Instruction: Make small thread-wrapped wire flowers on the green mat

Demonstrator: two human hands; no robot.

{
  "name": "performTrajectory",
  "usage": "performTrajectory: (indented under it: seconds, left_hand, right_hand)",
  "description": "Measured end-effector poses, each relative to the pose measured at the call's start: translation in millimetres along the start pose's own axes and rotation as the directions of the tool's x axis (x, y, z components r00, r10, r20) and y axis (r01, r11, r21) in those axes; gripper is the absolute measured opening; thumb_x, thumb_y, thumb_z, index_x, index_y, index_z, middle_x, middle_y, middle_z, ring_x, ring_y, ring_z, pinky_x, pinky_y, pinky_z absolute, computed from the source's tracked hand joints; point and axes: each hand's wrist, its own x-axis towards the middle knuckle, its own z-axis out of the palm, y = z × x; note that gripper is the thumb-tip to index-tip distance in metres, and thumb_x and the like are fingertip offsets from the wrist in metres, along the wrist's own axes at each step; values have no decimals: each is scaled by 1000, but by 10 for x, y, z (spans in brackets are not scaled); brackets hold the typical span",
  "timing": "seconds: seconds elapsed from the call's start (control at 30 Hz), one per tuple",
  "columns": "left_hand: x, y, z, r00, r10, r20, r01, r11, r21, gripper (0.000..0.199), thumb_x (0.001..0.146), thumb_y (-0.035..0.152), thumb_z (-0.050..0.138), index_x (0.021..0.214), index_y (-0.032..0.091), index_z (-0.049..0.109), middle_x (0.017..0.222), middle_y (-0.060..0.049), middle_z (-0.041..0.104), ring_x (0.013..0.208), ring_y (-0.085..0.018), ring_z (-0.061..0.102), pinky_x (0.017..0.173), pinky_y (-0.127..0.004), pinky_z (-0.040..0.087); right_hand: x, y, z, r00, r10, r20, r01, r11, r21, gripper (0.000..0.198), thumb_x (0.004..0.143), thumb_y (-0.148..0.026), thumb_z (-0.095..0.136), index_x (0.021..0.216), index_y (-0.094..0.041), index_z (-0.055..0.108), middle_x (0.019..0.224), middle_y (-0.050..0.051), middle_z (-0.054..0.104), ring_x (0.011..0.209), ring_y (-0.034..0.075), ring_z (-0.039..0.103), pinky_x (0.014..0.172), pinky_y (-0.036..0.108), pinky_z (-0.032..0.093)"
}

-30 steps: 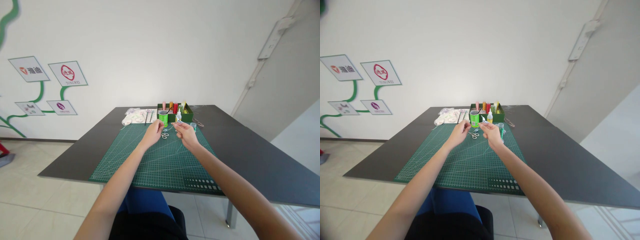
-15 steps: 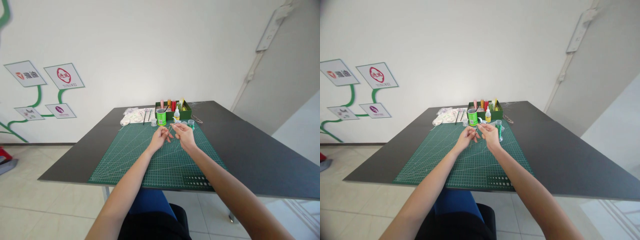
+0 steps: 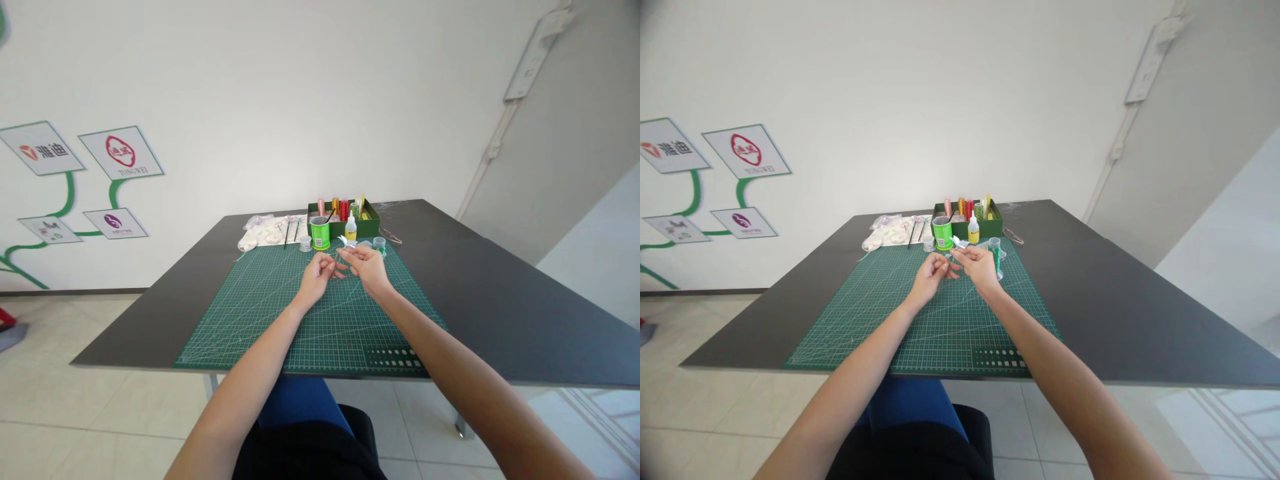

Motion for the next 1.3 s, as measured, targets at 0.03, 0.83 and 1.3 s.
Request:
performTrajectory:
  seconds: [0.03,0.83,1.3]
  left_hand:
    - [-2,2,6,1000,-1,7,1,1000,-8,26,93,41,58,91,18,45,84,-5,73,65,-13,68,65,-25,47]
    - [9,63,-56,998,-39,59,42,998,-54,36,85,49,65,89,14,58,72,-3,68,44,-7,53,45,-20,38]
    - [-21,51,-72,999,-31,42,24,987,159,40,94,53,51,86,15,59,52,7,48,39,-6,38,42,-20,31]
  right_hand:
    - [-6,10,6,1000,0,8,0,1000,-2,38,57,-47,87,68,-14,70,50,-4,49,41,3,28,39,21,16]
    - [-12,202,-33,993,59,99,-66,995,74,34,61,-43,87,75,-15,72,70,4,70,40,3,35,36,20,18]
    - [-42,198,45,996,81,31,-84,989,124,30,56,-37,88,73,-17,75,79,5,73,48,5,44,36,19,22]
